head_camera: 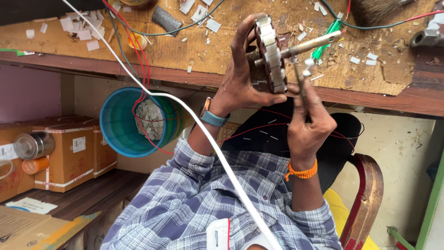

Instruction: The person holds a motor armature and uses a hammer to tap its shaft and body, then uses a screwdriver to adjust internal components, and finally uses pliers to manipulate wires and parts. The work is performed at a cluttered workbench.

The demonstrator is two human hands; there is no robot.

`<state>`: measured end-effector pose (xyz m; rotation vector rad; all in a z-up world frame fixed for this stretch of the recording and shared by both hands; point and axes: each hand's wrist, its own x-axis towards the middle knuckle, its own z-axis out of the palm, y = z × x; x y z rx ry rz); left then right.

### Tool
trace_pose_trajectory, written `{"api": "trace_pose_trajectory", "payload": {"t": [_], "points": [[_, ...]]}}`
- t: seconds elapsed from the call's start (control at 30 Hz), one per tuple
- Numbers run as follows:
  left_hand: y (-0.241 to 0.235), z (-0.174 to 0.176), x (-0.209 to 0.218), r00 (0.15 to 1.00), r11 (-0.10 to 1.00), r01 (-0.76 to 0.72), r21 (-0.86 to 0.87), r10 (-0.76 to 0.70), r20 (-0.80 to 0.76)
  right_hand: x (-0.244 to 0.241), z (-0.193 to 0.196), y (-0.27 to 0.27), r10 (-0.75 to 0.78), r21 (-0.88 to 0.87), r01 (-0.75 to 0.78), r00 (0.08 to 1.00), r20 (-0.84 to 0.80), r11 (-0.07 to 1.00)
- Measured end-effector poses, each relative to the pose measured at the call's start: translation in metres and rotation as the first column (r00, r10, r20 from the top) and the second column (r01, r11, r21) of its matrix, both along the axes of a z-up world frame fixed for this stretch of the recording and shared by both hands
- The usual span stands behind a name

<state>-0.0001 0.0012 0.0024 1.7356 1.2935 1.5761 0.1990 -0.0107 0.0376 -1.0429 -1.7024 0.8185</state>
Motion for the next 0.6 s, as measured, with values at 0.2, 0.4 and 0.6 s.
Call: {"api": "trace_pose_trajectory", "payload": {"t": [0.2, 0.4, 0.6], "points": [[0.001, 0.008, 0.000, 0.989, 0.987, 0.040, 0.154, -0.017, -0.147, 0.008, 0.012, -0.001, -0.198, -0.148, 0.208, 0.977, 0.076, 0.967], [-0.005, 0.011, 0.005, 0.955, 0.985, 0.044, 0.165, 0.007, -0.297, 0.019, 0.020, -0.004, -0.196, -0.247, 0.230, 0.968, 0.155, 0.941], [-0.004, 0.010, 0.006, 0.966, 0.982, 0.064, 0.176, -0.017, -0.258, 0.026, 0.026, -0.012, -0.013, -0.031, 0.018, 0.987, 0.162, 0.999]]}}
